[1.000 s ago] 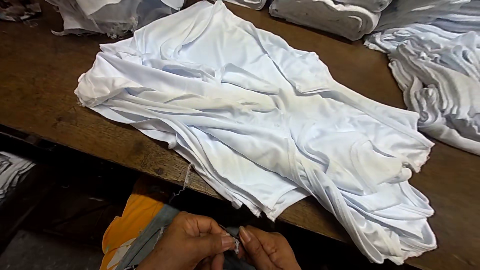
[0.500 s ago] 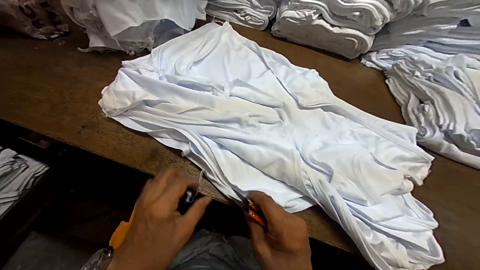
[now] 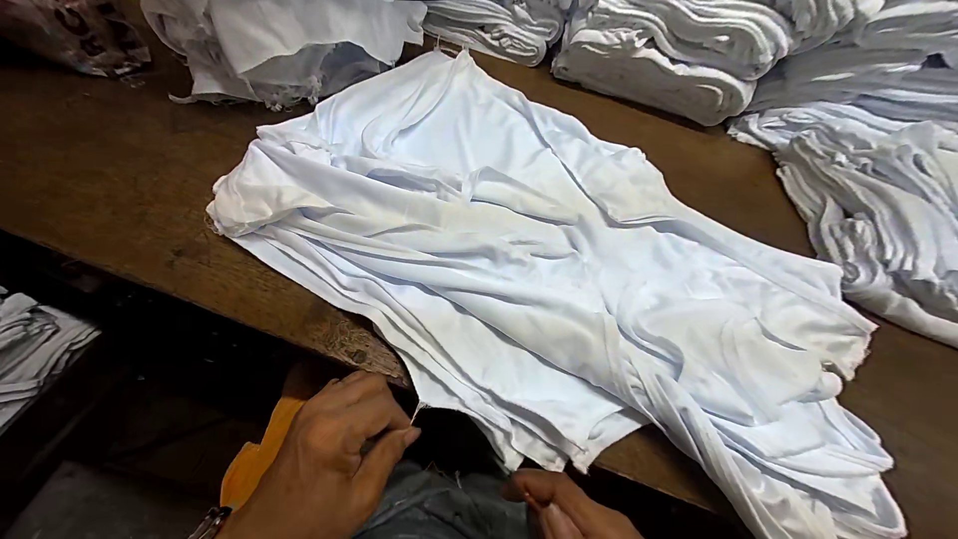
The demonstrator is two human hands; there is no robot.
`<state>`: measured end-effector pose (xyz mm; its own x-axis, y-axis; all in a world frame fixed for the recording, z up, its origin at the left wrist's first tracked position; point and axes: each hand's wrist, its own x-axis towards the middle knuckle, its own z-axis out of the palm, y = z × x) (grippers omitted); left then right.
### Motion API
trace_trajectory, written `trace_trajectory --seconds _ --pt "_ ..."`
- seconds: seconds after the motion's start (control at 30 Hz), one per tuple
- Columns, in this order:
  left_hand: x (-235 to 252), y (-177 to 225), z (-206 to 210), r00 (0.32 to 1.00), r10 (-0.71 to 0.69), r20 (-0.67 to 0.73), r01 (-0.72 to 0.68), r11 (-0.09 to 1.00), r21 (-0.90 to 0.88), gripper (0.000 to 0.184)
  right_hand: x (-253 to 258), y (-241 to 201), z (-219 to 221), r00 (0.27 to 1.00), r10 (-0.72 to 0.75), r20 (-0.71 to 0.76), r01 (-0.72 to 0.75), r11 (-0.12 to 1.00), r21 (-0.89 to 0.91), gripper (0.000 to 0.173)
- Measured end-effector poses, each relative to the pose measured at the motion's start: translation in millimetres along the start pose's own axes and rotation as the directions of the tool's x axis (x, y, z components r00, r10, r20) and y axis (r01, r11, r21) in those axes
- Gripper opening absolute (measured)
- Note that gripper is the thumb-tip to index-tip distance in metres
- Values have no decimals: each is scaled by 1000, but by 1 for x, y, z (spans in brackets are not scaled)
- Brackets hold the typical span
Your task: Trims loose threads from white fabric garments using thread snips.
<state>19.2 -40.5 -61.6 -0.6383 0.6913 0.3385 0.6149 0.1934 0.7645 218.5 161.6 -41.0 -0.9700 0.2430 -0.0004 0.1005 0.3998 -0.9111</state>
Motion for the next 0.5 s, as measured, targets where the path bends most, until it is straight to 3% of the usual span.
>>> trace_trajectory --seconds 0.03,0.23,0.5 --pt "-3 -1 -1 1000 -5 -7 5 1000 -19 16 2 -1 9 998 53 37 -57 994 96 50" --pt "-6 0 1 1000 -13 -28 10 995 -104 14 36 -6 46 957 268 107 -286 826 487 44" --pt "-9 -4 1 999 -20 -26 16 992 -124 15 55 -11 53 948 309 72 -299 795 528 41"
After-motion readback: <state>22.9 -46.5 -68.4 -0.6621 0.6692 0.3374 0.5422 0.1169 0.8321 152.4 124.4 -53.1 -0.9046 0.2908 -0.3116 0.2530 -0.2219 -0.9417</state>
